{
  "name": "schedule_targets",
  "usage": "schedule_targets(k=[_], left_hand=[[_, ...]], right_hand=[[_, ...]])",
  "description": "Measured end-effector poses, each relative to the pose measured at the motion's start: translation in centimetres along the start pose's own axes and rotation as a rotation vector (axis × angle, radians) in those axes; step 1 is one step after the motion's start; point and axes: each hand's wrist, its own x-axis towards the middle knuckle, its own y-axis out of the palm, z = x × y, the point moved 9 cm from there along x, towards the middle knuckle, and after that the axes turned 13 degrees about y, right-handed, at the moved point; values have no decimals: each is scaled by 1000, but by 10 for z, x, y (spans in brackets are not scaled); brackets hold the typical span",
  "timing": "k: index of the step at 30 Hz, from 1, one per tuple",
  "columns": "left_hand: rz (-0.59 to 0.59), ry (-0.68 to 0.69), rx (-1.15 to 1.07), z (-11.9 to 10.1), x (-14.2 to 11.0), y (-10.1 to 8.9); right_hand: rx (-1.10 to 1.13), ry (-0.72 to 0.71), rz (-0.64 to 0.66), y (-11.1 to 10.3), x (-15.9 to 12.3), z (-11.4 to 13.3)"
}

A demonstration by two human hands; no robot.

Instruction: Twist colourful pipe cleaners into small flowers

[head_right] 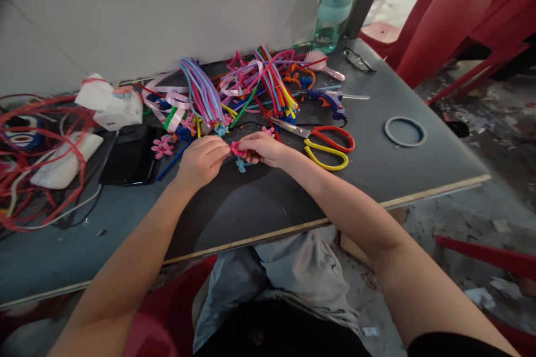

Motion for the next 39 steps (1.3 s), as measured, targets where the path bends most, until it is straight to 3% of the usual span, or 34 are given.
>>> schedule_targets(k=[3, 7, 12, 15, 21, 28, 31, 39], left_hand=[[-84, -192, -44, 17, -8, -1], [-263, -413, -121, 34, -23, -4], [-302, -374, -69, 33, -24, -6], [-296, -308, -77, 32, -21, -8], [-245, -302, -133, 36, -21, 1], [-281, -354, -122, 31, -23, 0], [-315, -355, -139, 27, -21, -5], [-393, -376, -229, 34, -27, -5]], right_hand=[[68, -59, -19, 1, -1, 4], [-11, -341, -193, -11, -12, 26], [-371, -702, -435, -9, -43, 49], [-564, -821, -491, 1, -55, 54], [-660, -862, -394, 9, -53, 55], [-857, -1062, -514, 12, -59, 52], [-927, -1136, -504, 19, -62, 48], [-769, -1088, -497, 21, -70, 50]])
